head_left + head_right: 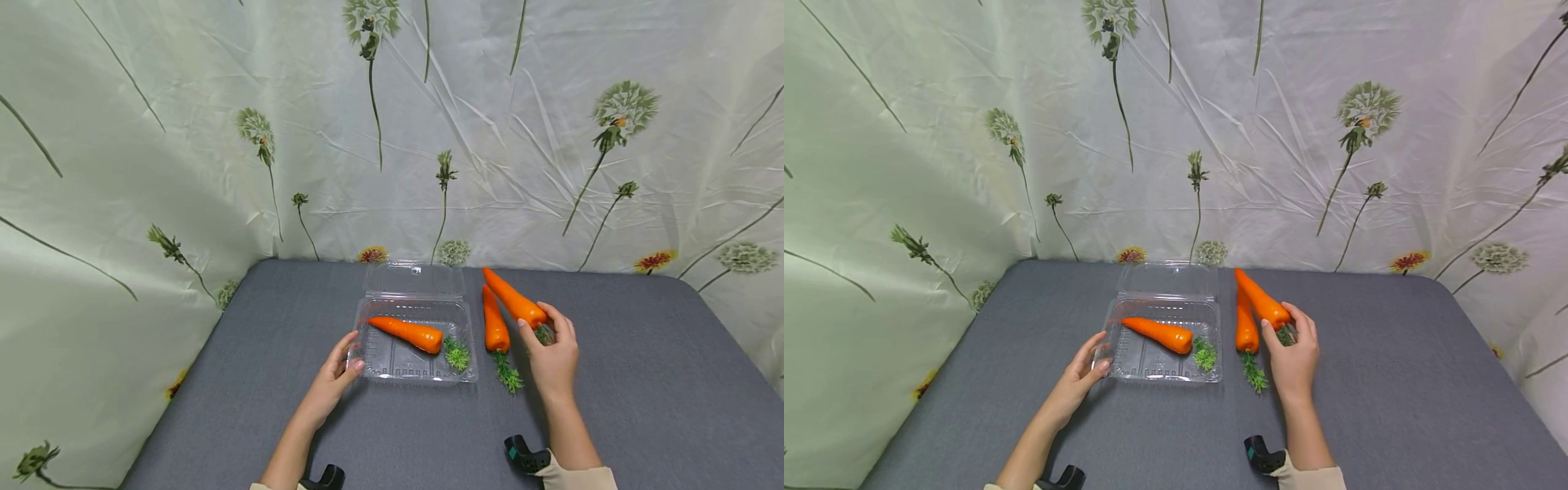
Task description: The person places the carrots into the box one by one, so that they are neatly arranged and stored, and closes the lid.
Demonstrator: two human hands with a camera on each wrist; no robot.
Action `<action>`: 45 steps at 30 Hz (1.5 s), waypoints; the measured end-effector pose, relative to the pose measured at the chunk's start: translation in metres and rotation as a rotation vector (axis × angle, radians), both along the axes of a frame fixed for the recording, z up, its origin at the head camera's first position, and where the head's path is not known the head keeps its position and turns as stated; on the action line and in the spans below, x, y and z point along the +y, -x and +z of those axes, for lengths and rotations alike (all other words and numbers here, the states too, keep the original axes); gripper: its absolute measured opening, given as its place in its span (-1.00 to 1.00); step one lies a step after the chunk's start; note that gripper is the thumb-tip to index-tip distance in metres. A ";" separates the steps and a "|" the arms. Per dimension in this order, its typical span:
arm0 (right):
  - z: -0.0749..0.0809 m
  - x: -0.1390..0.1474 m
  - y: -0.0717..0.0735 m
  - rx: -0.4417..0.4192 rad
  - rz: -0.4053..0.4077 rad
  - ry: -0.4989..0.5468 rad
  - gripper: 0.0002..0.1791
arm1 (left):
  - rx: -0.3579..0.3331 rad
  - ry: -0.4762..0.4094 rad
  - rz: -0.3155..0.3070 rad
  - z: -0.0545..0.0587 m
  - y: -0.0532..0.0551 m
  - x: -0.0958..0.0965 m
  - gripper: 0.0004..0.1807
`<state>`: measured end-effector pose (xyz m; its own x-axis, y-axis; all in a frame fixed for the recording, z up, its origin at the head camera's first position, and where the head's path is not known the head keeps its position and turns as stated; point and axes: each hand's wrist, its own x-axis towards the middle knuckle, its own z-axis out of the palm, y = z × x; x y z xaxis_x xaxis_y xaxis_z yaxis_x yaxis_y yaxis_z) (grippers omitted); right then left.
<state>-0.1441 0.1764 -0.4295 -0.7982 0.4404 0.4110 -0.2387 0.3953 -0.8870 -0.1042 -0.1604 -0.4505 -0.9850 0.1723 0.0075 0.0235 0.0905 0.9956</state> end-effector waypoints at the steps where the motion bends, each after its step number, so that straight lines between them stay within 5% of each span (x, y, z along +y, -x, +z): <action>1: 0.001 -0.001 0.000 0.000 0.003 0.002 -0.55 | 0.001 -0.001 0.001 0.000 0.000 0.000 -0.37; 11: 0.010 -0.016 -0.004 -0.034 0.136 0.180 -0.52 | 0.000 -0.002 0.003 -0.002 0.000 0.000 -0.37; 30: 0.020 -0.053 -0.008 -0.048 0.327 0.310 -0.54 | 0.010 -0.001 0.005 -0.003 0.001 -0.001 -0.37; 45: 0.010 -0.086 -0.006 -0.067 0.517 0.365 -0.51 | 0.008 -0.014 0.005 -0.003 0.002 -0.001 -0.37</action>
